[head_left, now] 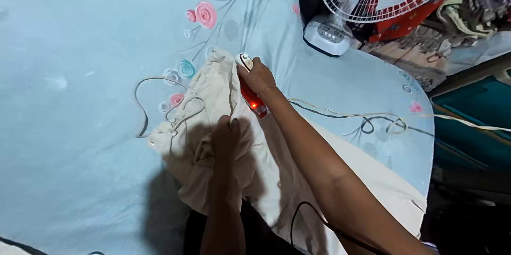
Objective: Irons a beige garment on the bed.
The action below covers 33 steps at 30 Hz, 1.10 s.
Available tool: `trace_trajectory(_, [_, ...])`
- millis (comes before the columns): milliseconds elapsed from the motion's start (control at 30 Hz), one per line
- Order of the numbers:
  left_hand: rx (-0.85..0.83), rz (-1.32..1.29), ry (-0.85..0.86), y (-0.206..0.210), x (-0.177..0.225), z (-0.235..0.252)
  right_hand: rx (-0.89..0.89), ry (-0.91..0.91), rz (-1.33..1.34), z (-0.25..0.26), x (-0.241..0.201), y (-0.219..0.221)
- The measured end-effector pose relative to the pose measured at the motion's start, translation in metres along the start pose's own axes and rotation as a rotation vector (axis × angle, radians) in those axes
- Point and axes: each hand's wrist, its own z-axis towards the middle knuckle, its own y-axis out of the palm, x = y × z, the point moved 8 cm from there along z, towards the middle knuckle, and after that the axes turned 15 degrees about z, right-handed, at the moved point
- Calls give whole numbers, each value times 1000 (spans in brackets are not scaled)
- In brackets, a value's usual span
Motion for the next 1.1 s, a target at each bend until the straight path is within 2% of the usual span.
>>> trace_trajectory(100, [-13,4,19,2,-1,2,-105,-25,-119,-32,20,-5])
trace_trajectory(233, [65,-31,65,2,-4,1,-124,40,-216,-110,82,-40])
trace_trajectory(333, [35,-52,73,4,-7,1,-66,187,-258,-175,127,-80])
trace_trajectory(467, [-41,-44,43,4,-5,-1,144,293,-249,-236,167,-120])
trace_trajectory(600, [-45,-53,56,5,-3,-2,198,337,-237,-238,163,-123])
trace_trajectory(800, [-11,-12,95,8,0,-4,233,379,-190,-180,156,-122])
trace_trajectory(900, [35,0,161,7,3,-13,181,320,-227,-163,156,-126])
trace_trajectory(1033, [129,2,369,-12,2,-33,185,311,-245,-185,177,-146])
trace_trajectory(1100, [146,49,398,-26,-11,-46,207,350,-210,-214,194,-161])
